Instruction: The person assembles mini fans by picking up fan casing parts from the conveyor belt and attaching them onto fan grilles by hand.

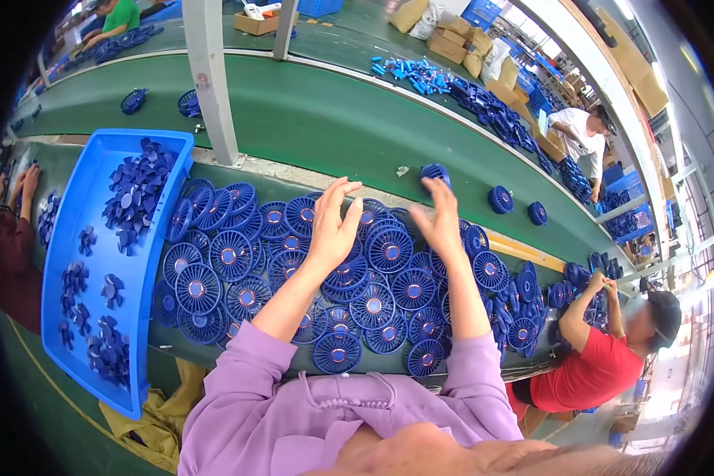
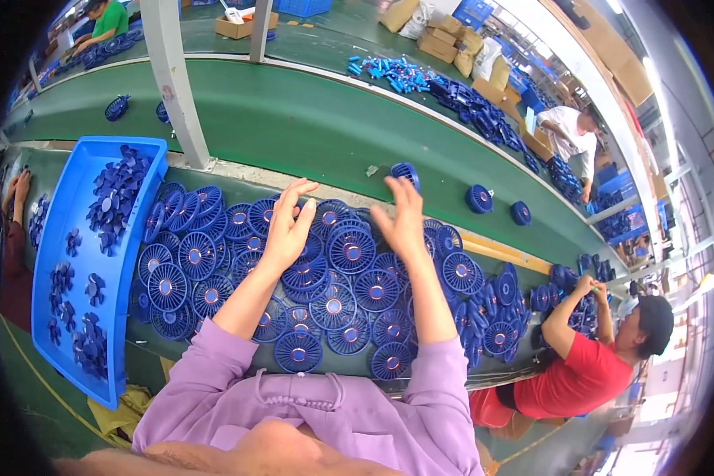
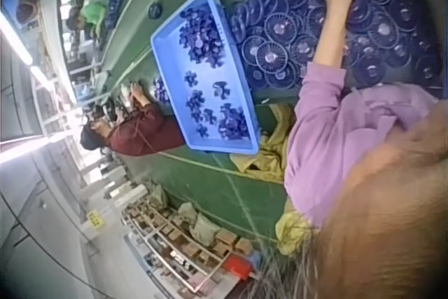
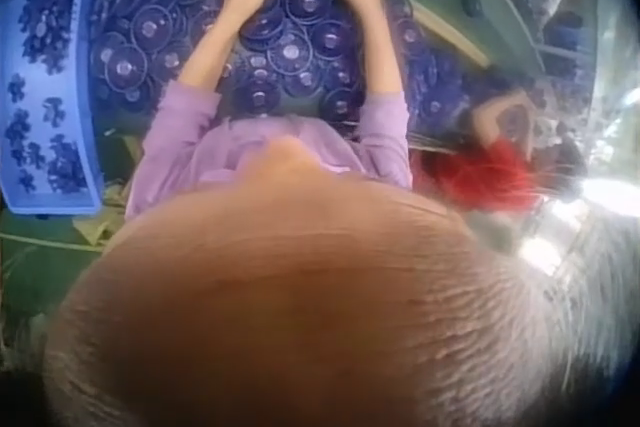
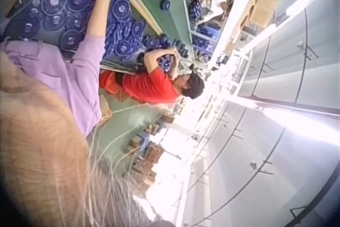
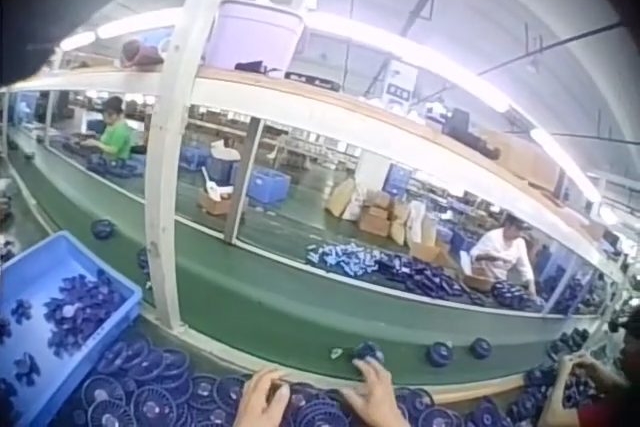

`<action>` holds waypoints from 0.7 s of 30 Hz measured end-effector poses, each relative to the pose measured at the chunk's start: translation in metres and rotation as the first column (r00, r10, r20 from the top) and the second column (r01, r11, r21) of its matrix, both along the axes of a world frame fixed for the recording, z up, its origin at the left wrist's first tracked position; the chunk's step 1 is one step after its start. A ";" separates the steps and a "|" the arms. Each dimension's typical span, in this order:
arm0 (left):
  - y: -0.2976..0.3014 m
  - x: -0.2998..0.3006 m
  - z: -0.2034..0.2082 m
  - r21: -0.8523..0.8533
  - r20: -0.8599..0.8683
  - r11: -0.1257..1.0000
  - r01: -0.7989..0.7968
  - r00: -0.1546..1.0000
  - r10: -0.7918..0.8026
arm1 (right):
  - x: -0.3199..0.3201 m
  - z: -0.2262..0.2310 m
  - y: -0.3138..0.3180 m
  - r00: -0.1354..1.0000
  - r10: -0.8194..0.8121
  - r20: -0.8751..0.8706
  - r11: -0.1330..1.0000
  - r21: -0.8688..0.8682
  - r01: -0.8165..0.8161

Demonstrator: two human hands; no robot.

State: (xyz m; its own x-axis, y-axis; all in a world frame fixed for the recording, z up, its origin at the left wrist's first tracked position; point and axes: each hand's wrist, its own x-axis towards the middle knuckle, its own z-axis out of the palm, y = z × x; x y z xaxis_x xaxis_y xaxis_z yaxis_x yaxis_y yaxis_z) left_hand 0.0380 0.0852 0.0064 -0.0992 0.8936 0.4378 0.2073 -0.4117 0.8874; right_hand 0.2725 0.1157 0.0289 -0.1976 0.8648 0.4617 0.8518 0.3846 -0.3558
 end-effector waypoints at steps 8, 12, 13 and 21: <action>0.001 0.008 0.001 -0.018 0.058 0.999 0.034 0.998 -0.033 | -0.030 0.010 -0.069 0.994 0.104 0.029 0.978 -0.182 -0.097; -0.003 0.008 0.007 0.013 0.032 0.998 0.058 0.998 -0.058 | -0.022 0.010 -0.066 0.999 0.028 -0.031 0.970 -0.239 -0.034; -0.005 0.006 0.012 0.008 -0.012 0.997 0.081 0.997 -0.081 | -0.021 0.007 -0.066 0.998 0.031 -0.050 0.976 -0.215 -0.041; 0.066 -0.040 0.039 0.039 -0.469 0.999 0.023 0.883 -0.002 | -0.008 -0.012 -0.062 0.962 0.000 -0.271 0.987 -0.155 -0.044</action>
